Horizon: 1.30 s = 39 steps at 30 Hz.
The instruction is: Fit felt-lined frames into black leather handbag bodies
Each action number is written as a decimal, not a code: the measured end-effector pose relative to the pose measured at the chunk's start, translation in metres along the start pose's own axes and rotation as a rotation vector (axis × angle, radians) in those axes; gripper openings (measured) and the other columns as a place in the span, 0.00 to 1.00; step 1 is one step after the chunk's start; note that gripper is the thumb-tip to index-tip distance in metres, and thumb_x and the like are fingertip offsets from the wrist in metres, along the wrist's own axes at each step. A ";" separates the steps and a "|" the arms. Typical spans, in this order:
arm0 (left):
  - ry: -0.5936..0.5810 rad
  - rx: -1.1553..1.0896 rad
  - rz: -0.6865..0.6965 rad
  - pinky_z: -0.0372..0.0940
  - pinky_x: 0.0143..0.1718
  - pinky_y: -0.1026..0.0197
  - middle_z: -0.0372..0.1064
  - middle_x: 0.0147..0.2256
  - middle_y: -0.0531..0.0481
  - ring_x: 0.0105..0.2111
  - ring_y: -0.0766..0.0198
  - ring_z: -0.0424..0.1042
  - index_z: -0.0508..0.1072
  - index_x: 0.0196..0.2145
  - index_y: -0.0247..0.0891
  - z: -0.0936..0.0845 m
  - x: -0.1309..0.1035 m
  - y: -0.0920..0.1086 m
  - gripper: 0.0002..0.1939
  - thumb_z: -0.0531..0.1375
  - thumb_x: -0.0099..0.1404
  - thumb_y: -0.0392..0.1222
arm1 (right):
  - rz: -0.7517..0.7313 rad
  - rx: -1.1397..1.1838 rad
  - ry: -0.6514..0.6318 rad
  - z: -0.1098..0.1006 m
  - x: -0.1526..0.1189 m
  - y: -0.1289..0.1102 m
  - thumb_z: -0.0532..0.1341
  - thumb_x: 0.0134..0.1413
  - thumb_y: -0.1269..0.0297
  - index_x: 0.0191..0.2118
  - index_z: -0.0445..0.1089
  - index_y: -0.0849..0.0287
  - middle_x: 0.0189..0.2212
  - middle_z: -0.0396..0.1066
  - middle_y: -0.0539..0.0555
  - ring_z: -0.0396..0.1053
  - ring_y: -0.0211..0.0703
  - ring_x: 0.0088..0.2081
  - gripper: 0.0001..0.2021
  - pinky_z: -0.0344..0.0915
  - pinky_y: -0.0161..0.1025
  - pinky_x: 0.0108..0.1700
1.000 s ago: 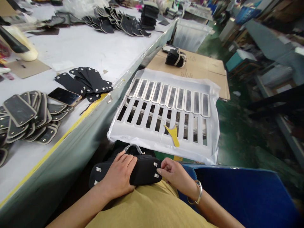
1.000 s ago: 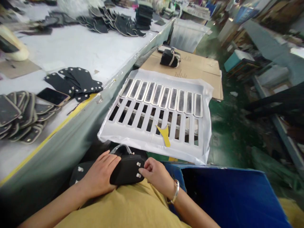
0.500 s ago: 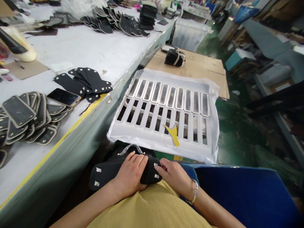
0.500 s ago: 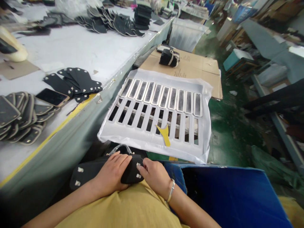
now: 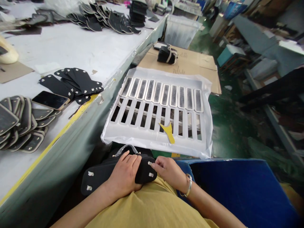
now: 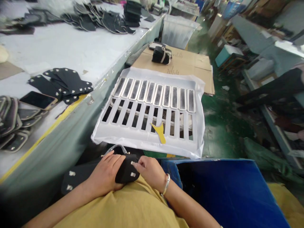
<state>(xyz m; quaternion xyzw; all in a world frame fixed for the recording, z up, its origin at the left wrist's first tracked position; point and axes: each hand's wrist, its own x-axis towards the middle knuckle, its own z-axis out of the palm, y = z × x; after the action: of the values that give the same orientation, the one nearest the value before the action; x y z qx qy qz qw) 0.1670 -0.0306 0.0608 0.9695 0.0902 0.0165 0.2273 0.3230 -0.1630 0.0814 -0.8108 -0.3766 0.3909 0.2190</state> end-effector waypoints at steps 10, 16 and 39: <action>0.018 0.035 0.030 0.52 0.56 0.46 0.67 0.41 0.40 0.42 0.52 0.66 0.67 0.45 0.30 0.001 0.007 0.004 0.27 0.59 0.47 0.46 | 0.001 0.052 0.069 0.006 -0.003 0.003 0.54 0.55 0.60 0.22 0.59 0.59 0.18 0.61 0.46 0.56 0.33 0.23 0.13 0.49 0.32 0.25; 0.029 0.092 0.093 0.53 0.55 0.46 0.63 0.46 0.41 0.46 0.52 0.63 0.55 0.59 0.37 0.003 -0.003 0.001 0.39 0.61 0.51 0.48 | 0.004 0.029 0.103 0.009 -0.005 0.003 0.54 0.55 0.60 0.21 0.59 0.59 0.17 0.62 0.47 0.57 0.33 0.21 0.14 0.48 0.33 0.24; -0.008 0.200 0.137 0.59 0.50 0.46 0.60 0.45 0.42 0.46 0.50 0.63 0.59 0.58 0.49 0.002 -0.006 0.008 0.35 0.63 0.53 0.50 | 0.070 0.616 -0.005 0.042 -0.026 0.041 0.57 0.51 0.60 0.26 0.57 0.57 0.15 0.60 0.43 0.59 0.32 0.14 0.09 0.54 0.28 0.16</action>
<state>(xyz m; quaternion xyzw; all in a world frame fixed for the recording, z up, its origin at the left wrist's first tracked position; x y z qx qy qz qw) 0.1621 -0.0395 0.0626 0.9913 0.0238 0.0189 0.1282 0.2965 -0.2059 0.0418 -0.7179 -0.2128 0.4959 0.4398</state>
